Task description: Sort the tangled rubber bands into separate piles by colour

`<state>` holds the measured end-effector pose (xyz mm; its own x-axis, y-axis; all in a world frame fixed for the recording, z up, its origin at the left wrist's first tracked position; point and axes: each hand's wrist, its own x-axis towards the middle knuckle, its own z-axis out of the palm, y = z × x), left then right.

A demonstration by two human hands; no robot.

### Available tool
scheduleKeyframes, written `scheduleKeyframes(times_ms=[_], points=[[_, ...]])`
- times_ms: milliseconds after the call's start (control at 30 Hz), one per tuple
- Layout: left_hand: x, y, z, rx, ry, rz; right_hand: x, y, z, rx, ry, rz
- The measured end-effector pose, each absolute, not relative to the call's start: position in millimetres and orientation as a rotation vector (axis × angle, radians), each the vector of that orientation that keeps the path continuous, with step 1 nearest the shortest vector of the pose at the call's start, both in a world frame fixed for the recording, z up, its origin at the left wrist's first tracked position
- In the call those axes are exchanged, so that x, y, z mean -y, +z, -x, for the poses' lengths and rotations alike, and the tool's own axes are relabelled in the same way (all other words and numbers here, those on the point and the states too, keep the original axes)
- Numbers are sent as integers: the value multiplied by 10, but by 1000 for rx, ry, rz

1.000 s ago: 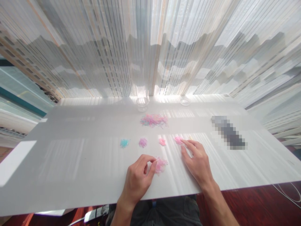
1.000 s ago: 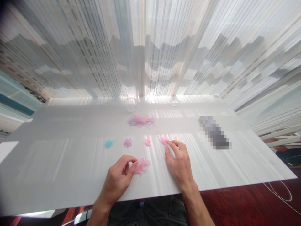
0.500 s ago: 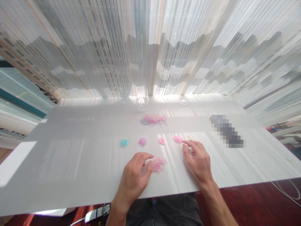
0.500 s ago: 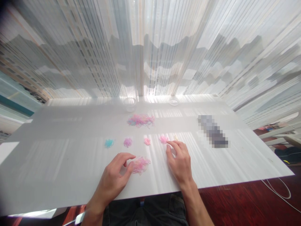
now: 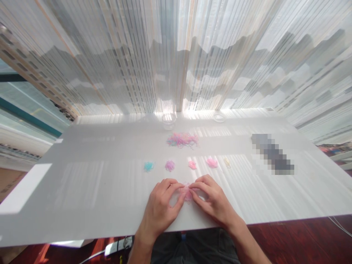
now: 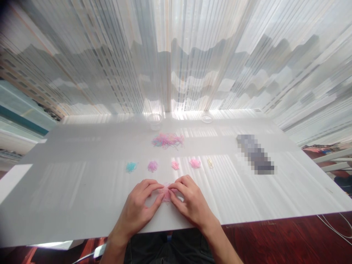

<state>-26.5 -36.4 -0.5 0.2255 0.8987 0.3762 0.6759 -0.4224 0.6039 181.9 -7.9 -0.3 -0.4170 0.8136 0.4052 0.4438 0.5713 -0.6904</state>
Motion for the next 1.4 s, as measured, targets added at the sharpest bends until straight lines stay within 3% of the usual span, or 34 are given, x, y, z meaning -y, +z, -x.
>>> scheduleKeyframes(times_ms=[467, 1400], points=[[335, 15, 211, -1421, 1132, -2159, 83, 55, -1864, 1760, 777, 1104], [314, -30, 102, -1419, 1204, -2126, 90, 62, -1874, 1734, 783, 1087]])
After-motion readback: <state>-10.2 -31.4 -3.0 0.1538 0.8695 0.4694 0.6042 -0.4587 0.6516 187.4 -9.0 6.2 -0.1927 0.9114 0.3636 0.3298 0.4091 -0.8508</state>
